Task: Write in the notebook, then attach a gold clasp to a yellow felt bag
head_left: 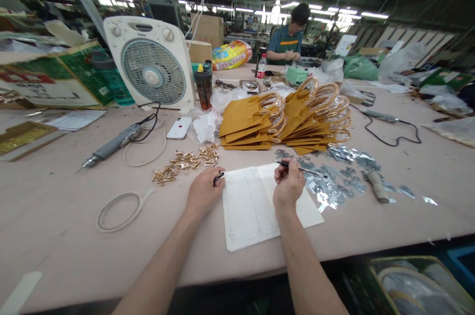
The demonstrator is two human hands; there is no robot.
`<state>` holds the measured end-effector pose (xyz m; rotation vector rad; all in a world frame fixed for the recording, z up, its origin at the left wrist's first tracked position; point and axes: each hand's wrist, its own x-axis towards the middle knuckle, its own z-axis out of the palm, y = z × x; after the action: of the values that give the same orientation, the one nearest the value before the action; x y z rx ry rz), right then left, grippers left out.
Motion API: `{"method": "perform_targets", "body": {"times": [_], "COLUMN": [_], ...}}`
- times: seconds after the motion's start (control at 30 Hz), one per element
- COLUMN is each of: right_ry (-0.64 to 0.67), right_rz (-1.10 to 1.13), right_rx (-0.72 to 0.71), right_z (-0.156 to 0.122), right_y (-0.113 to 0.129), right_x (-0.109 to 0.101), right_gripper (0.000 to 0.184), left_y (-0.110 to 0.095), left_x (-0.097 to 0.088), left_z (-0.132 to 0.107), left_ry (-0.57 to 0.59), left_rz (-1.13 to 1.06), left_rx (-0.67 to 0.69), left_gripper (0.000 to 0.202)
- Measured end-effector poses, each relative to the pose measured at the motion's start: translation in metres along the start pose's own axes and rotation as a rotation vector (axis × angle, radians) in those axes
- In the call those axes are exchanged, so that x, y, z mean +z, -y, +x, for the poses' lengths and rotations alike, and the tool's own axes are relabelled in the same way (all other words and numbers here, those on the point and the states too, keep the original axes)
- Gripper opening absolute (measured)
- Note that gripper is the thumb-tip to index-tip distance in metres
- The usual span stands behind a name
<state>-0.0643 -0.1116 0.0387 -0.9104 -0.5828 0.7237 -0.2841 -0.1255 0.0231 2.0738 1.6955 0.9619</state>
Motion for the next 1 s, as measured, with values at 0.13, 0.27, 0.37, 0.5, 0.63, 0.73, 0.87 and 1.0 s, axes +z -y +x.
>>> {"method": "perform_targets", "body": {"times": [0.13, 0.27, 0.37, 0.5, 0.63, 0.73, 0.87, 1.0], "right_ry": [0.01, 0.035, 0.063, 0.095, 0.145, 0.181, 0.219, 0.259], "right_rz": [0.005, -0.027, -0.045, -0.033, -0.044, -0.089, -0.14, -0.252], "right_rx": [0.023, 0.0, -0.006, 0.039, 0.112, 0.153, 0.158, 0.087], "right_z": [0.0, -0.002, -0.002, -0.001, -0.002, -0.002, -0.001, -0.003], "right_y": [0.002, 0.003, 0.003, 0.006, 0.01, 0.009, 0.005, 0.007], "right_x": [0.001, 0.002, -0.001, -0.014, -0.031, -0.041, -0.044, -0.042], "right_gripper": [0.045, 0.041, 0.04, 0.046, 0.049, 0.048, 0.047, 0.042], "left_y": [0.0, 0.001, 0.0, -0.001, -0.002, -0.001, -0.002, -0.003], "left_x": [0.0, 0.0, -0.001, -0.002, -0.003, -0.003, -0.003, -0.003], "left_z": [0.0, 0.0, -0.001, -0.001, 0.0, 0.0, -0.001, -0.001], "left_ry": [-0.008, -0.019, -0.016, -0.016, -0.013, -0.008, -0.009, 0.003], "left_rz": [-0.009, -0.02, -0.028, -0.035, -0.029, -0.03, -0.039, -0.037], "left_rx": [-0.002, -0.005, -0.014, -0.013, -0.011, -0.013, -0.013, -0.023], "left_gripper": [0.033, 0.032, 0.032, 0.033, 0.031, 0.032, 0.032, 0.032]}}
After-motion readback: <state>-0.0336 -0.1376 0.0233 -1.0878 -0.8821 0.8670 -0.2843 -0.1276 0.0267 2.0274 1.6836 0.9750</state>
